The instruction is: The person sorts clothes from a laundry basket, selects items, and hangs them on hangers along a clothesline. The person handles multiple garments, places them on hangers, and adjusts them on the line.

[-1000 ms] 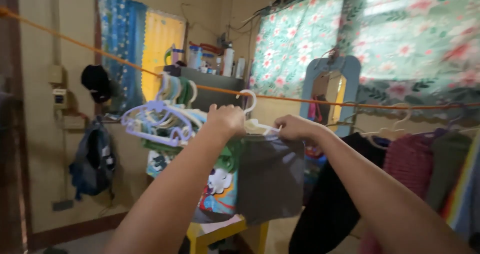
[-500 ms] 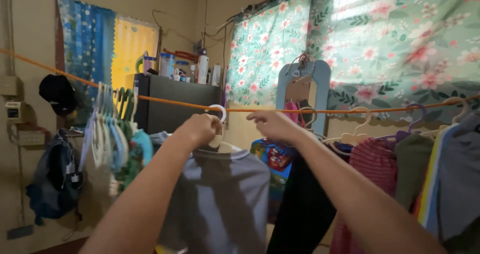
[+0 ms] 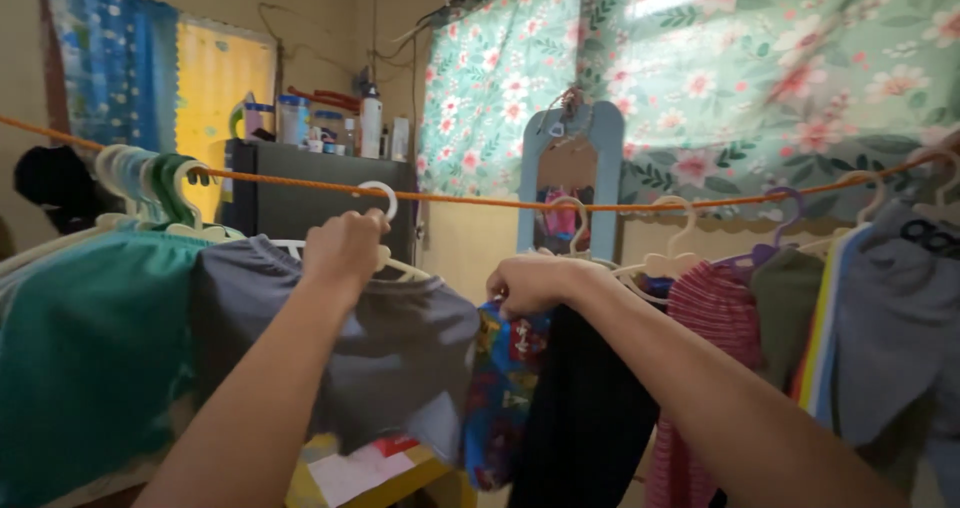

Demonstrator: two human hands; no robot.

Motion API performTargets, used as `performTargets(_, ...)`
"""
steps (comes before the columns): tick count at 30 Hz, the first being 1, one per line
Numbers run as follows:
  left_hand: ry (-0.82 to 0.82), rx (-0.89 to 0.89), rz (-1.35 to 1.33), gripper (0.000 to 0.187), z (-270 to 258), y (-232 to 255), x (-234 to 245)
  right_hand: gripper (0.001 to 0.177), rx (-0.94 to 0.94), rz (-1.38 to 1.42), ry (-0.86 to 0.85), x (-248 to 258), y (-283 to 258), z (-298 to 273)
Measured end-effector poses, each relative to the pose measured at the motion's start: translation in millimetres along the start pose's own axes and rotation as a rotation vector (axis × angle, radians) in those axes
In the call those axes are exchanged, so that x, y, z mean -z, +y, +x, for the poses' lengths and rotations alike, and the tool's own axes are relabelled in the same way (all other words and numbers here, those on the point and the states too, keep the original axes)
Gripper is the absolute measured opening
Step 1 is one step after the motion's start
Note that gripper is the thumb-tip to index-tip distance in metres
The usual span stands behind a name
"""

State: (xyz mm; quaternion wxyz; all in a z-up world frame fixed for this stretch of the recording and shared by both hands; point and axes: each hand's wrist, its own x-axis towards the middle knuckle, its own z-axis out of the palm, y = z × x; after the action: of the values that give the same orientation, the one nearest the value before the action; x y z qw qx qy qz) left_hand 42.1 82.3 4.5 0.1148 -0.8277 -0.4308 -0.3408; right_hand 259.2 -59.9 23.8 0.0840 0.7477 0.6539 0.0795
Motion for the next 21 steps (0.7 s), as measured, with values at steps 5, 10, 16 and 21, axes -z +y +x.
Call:
performTargets(5,0.42,-0.172,0.334,0.021,18,-34,-39,0.034,0.028,-0.073,0.092,14,-7,-26)
performTargets(10,0.45,-0.232,0.434,0.015,1,-54,-27,0.032,0.06,-0.058,0.128,9,-4,-26)
performTargets(16,0.212,-0.14,0.147,0.024,-9,-19,-32,0.03,0.079,0.03,0.177,9,-3,-21)
performTargets(21,0.205,-0.211,-0.208,0.021,-3,36,-43,0.029,0.083,0.082,0.215,17,-4,-40)
